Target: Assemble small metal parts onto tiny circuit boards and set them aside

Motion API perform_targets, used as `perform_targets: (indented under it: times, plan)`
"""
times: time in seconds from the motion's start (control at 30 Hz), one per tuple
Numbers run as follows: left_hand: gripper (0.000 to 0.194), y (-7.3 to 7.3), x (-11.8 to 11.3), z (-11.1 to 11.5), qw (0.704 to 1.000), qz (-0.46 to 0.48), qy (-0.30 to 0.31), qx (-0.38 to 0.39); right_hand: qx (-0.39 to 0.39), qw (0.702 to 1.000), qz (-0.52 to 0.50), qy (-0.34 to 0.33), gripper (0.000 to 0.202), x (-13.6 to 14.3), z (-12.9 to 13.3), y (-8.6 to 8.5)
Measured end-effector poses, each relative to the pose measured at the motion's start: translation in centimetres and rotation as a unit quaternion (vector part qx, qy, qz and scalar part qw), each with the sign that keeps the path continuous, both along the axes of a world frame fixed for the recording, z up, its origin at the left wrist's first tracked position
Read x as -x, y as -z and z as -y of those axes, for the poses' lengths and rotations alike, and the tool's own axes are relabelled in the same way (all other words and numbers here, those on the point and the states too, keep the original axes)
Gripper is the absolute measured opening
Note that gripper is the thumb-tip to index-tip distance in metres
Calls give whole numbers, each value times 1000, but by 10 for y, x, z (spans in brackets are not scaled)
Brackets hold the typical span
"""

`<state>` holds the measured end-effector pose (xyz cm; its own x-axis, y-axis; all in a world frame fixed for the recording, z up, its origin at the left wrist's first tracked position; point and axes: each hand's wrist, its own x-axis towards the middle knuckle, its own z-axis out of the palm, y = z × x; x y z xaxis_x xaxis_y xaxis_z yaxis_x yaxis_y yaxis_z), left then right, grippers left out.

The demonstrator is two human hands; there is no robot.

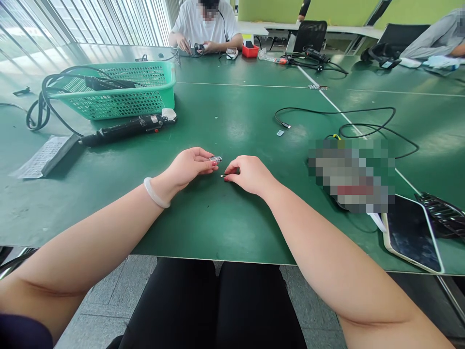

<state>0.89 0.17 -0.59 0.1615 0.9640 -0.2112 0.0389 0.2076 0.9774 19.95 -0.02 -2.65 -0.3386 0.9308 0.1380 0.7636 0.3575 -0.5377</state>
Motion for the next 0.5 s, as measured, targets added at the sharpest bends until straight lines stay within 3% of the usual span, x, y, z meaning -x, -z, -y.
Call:
perform_targets:
  times: [0.33,0.5]
  plan:
    - [26,7,1,-3,1000,-4,24,-6,-5,997,72,15,14,3,-1,-6]
    - [23,5,2,-1,998,-31,58,-19,-88,993,18,77,14,-8,-1,-13]
